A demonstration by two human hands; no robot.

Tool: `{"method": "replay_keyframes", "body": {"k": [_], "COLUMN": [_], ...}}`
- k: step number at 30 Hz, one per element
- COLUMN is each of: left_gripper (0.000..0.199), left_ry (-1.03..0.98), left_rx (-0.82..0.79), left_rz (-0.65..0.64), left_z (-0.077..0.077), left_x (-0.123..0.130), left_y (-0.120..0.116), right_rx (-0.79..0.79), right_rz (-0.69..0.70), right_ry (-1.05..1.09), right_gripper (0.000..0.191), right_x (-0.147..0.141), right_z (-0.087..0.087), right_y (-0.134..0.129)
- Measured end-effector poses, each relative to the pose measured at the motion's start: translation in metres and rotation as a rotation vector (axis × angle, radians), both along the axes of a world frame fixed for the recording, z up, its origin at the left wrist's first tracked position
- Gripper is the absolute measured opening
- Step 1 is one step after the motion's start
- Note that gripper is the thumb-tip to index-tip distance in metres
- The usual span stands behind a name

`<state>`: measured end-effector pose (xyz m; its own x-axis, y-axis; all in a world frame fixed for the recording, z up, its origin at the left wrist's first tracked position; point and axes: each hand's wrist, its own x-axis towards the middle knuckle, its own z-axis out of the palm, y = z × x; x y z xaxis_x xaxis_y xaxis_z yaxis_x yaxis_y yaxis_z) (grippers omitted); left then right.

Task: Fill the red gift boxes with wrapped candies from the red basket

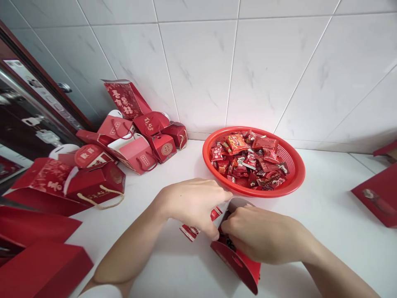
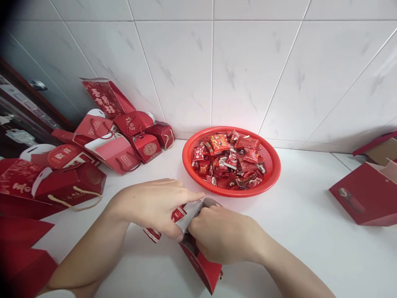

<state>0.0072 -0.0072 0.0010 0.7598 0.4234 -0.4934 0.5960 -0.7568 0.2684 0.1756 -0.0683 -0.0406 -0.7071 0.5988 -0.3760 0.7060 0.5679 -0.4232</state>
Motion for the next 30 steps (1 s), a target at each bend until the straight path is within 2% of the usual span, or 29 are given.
{"method": "replay_keyframes", "body": {"k": [3,13,18,21,25,27,30], "left_gripper": [0.038,0.036,0.027,0.025,0.023,0.024,0.026], "left_ry": [0.001,-0.016,-0.056,-0.084,-0.133,-0.155,-0.179], "left_rx": [-0.011,-0.014,-0.027,-0.034,-0.041,-0.038,-0.03], "left_rz": [-0.008,-0.013,0.009,0.032,0.016,0.008,0.015], "left_z": [0.0,0.0,0.001,0.002,0.002,0.001,0.001], "left_x": [0.0,0.0,0.005,0.006,0.006,0.006,0.005], "left_y": [-0.001,0.0,-0.001,-0.003,-0.004,-0.004,-0.003], "right_rx": [-0.054,-0.219,-0.093,-0.013,0.014,0.004,-0.034], "right_rz": [0.061,0.0,-0.072,-0.033,0.029,-0.025,-0.189], "right_ry": [-0.065,0.099,0.02,-0.078,-0.139,-0.078,0.023], "right_gripper": [0.028,0.032,0.031,0.024,0.021,0.022,0.027], "right_x": [-0.004,0.015,0.007,0.0,-0.002,-0.001,0.005], "right_z": [0.003,0.019,0.011,0.001,-0.008,-0.007,-0.001], "right_y": [0.003,0.002,0.001,0.003,0.005,0.005,0.004]}}
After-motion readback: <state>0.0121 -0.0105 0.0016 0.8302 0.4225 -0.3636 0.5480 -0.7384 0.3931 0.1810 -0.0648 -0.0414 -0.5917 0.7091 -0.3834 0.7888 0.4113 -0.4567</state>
